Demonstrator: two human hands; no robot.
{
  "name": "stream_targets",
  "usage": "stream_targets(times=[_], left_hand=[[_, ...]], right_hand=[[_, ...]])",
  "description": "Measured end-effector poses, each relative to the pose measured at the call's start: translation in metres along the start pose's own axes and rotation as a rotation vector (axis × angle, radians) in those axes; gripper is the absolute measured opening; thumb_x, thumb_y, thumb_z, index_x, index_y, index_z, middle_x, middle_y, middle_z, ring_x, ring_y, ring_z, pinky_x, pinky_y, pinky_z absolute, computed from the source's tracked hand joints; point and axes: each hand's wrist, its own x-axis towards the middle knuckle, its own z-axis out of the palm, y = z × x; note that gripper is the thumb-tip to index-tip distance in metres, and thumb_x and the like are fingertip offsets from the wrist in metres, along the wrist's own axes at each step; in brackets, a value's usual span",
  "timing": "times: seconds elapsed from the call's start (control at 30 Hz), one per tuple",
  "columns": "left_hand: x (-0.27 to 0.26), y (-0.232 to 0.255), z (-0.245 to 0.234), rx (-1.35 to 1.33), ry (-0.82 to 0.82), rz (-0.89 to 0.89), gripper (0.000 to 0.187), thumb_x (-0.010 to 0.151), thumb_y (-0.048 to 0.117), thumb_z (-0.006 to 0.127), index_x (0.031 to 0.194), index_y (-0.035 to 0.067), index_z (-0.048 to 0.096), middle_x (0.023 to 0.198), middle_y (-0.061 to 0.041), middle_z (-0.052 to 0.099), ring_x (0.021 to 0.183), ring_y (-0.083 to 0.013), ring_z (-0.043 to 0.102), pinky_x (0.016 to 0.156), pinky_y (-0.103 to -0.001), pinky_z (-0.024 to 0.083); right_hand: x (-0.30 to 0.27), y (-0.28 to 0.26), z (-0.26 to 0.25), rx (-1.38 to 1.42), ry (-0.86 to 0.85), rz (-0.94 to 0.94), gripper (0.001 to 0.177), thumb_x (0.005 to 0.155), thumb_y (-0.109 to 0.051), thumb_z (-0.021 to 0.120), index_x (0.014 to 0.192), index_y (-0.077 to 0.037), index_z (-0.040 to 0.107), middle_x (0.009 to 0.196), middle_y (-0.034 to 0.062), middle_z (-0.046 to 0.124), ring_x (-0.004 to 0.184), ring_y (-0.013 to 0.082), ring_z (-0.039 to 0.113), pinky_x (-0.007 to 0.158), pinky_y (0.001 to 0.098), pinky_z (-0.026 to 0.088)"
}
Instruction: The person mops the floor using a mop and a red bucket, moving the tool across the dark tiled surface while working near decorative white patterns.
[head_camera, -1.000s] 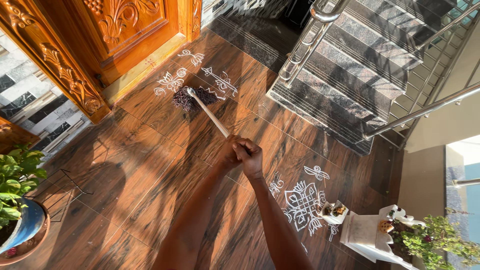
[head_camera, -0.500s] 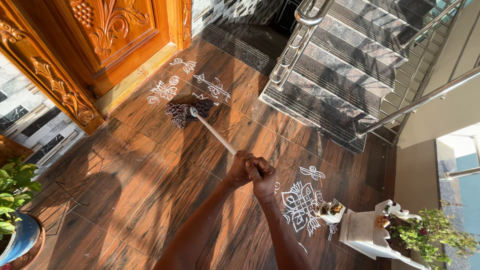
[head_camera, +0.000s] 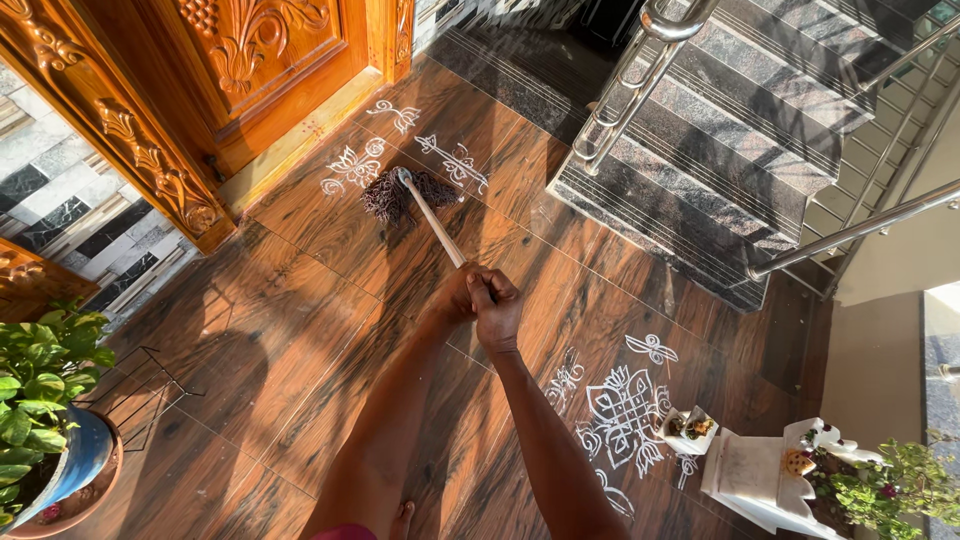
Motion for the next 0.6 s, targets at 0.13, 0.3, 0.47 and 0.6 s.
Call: stream_targets(times=[0.13, 0.3, 0.47, 0.6], left_hand=[[-0.005, 0.011, -0.002, -0.016, -0.029, -0.111, 0.023, 0.078, 0.013, 0.079, 0.07, 0.012, 0.058, 0.058, -0.002, 0.049, 0.06, -0.0247, 0.047, 0.074, -0.036, 0.042], [-0.031, 0.067, -0.001, 0.135, -0.015, -0.164, 0.02, 0.073, 0.012, 0.075, 0.08, 0.008, 0.057, 0.076, -0.008, 0.054, 0.076, -0.0283, 0.051, 0.079, -0.039, 0.047], [-0.047, 0.138, 0.021, 0.049, 0.453, -0.138, 0.029, 0.079, 0.011, 0.07, 0.103, 0.003, 0.055, 0.101, -0.014, 0.054, 0.096, -0.0326, 0.051, 0.085, -0.044, 0.047], [-0.035, 0.162, 0.025, 0.038, 0.455, -0.19, 0.029, 0.072, 0.017, 0.074, 0.084, 0.002, 0.053, 0.082, -0.014, 0.052, 0.083, -0.0343, 0.052, 0.081, -0.046, 0.046]], right_hand=[[-0.017, -0.016, 0.002, -0.013, -0.011, -0.03, 0.014, 0.097, -0.01, 0.065, 0.086, -0.005, 0.071, 0.06, -0.0038, 0.05, 0.053, 0.0037, 0.041, 0.049, 0.0248, 0.036], [-0.057, -0.04, -0.004, 0.084, 0.038, 0.009, 0.019, 0.098, -0.01, 0.067, 0.08, -0.004, 0.067, 0.062, -0.0014, 0.053, 0.053, 0.0052, 0.042, 0.05, 0.0266, 0.037], [-0.086, -0.096, -0.011, 0.224, 0.182, 0.056, 0.021, 0.097, -0.008, 0.068, 0.077, -0.003, 0.065, 0.061, 0.001, 0.053, 0.053, 0.008, 0.045, 0.051, 0.0277, 0.036], [-0.106, -0.134, -0.019, 0.298, 0.141, -0.033, 0.016, 0.097, -0.007, 0.067, 0.081, -0.002, 0.067, 0.066, 0.0024, 0.056, 0.061, 0.0087, 0.049, 0.06, 0.0261, 0.04]])
